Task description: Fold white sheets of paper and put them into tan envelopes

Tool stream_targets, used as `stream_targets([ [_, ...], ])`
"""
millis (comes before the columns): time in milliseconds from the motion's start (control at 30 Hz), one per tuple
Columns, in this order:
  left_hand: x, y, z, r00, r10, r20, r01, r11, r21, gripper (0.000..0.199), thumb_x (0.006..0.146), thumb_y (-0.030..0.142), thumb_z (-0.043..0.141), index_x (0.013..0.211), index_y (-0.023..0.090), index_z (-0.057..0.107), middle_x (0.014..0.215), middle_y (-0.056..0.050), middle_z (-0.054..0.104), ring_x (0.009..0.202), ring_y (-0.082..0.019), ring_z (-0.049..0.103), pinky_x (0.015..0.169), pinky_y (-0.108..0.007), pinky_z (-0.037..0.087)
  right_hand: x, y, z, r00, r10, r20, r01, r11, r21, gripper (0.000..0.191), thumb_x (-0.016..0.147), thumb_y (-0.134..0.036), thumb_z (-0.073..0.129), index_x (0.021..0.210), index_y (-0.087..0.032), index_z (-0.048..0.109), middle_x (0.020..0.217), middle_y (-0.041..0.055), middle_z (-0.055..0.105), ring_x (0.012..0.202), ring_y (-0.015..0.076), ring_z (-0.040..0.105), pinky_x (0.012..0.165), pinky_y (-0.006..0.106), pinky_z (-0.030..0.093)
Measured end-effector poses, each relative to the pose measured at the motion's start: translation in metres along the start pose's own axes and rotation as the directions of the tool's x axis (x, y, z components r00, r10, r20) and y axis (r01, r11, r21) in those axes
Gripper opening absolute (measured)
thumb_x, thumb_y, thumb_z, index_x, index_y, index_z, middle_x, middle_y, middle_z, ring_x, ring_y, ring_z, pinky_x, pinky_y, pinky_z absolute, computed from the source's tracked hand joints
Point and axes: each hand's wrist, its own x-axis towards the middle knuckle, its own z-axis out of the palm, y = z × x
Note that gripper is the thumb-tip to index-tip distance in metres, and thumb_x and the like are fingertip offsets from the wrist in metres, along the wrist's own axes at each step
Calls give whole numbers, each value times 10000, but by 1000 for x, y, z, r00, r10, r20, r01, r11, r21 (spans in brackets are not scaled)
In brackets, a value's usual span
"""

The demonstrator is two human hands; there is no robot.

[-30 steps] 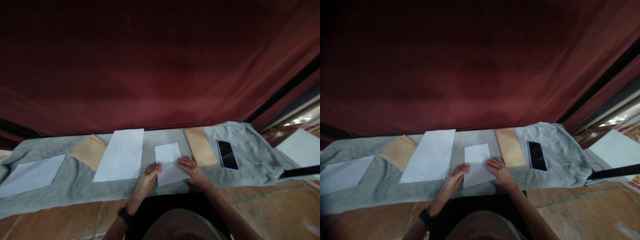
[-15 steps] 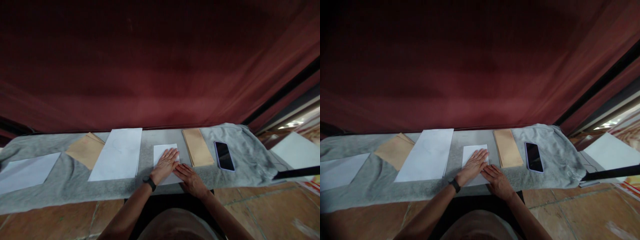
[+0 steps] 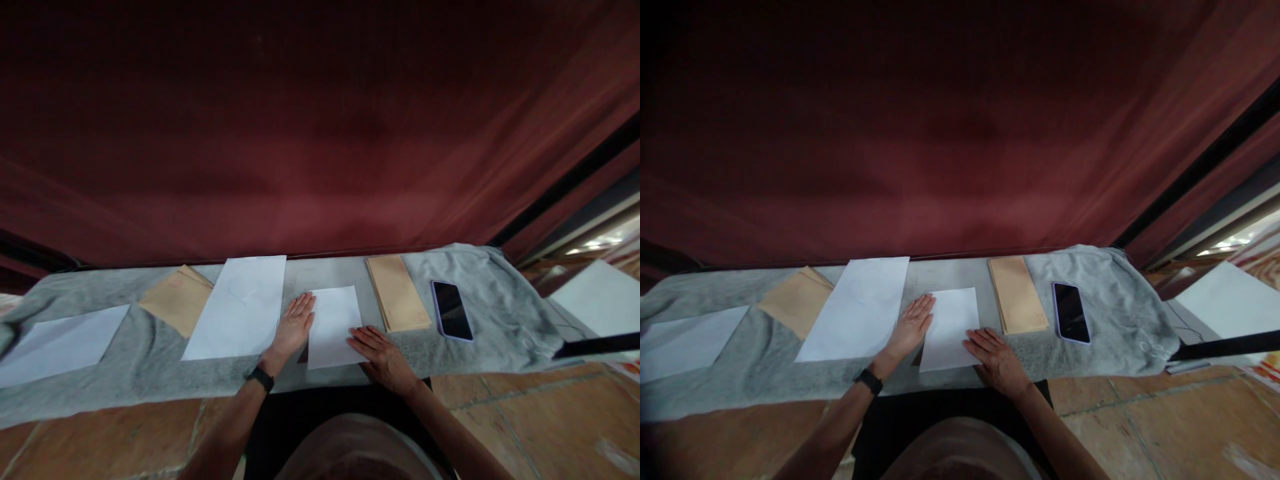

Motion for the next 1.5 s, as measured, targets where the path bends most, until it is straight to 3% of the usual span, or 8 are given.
stream_targets([
  [167, -51, 2, -9, 998, 48, -30, -54, 955, -290, 656, 827, -13, 337, 1352, 253, 625, 1468, -12, 586, 1431, -132, 457, 1213, -424, 382, -1, 4, 1, 1000, -11, -20, 12, 999, 44, 539, 965, -207, 551, 1498, -251, 486, 1507, 84, 545, 1406, 237, 494, 1209, 535, 366],
  [333, -85, 24, -8, 996, 72, -53, -87, 934, -346, 556, 844, 24, 476, 1312, 266, 652, 1430, -38, 618, 1388, -194, 516, 1187, -496, 416, -2, 0, -3, 1000, 0, -27, 3, 995, 97, 523, 974, -189, 520, 1487, -290, 503, 1464, 60, 592, 1363, 228, 543, 1199, 516, 385],
  [600, -70, 26, -3, 992, -26, -124, -26, 916, -400, 425, 815, 22, 542, 1104, 255, 749, 1166, -55, 754, 1153, -225, 664, 1044, -460, 540, -3, -5, 1, 985, 119, -124, -96, 980, 173, 452, 957, -188, 508, 1400, -237, 587, 1347, 85, 671, 1247, 244, 609, 1111, 475, 480],
  [800, -61, 31, -2, 980, -166, -107, 89, 854, -512, 139, 879, 250, 627, 924, 231, 758, 965, -47, 762, 966, -214, 689, 919, -370, 562, 11, 3, 14, 923, 288, -256, -222, 940, 260, 274, 1011, -319, 476, 1036, -227, 733, 1066, 84, 756, 1043, 248, 685, 973, 427, 539],
  [1067, -48, 40, -8, 924, -382, 30, 308, 693, -651, 410, 932, 516, 511, 804, 192, 727, 796, -17, 724, 795, -198, 667, 726, -283, 522, 28, 6, 19, 842, 464, -277, -345, 856, 385, 393, 1029, -451, 450, 919, -230, 756, 1001, 79, 752, 974, 240, 697, 928, 398, 551],
  [1200, -36, 45, -11, 882, -470, 23, 402, 727, -557, 402, 947, 484, 489, 817, 182, 720, 759, -15, 714, 711, -177, 647, 664, -262, 474, 36, 3, 22, 803, 487, -344, -412, 870, 271, 365, 1026, -393, 442, 938, -213, 748, 1015, 98, 737, 998, 248, 675, 967, 417, 525],
  [1367, -18, 57, -16, 821, -570, 39, 566, 802, -188, 314, 996, 362, 488, 885, 200, 732, 793, -36, 743, 693, -159, 665, 636, -240, 417, 49, 1, 21, 789, 516, -334, -538, 842, 32, 283, 999, -312, 474, 912, -200, 719, 977, 108, 713, 993, 256, 648, 947, 392, 502],
  [1500, -4, 62, -20, 796, -605, 39, 606, 794, -48, 323, 1012, 382, 488, 958, 196, 747, 883, -89, 771, 771, -204, 709, 650, -266, 415, 60, 0, 15, 779, 544, -313, -602, 788, -129, 256, 998, -291, 492, 892, -207, 710, 966, 112, 707, 947, 253, 646, 894, 363, 491],
])
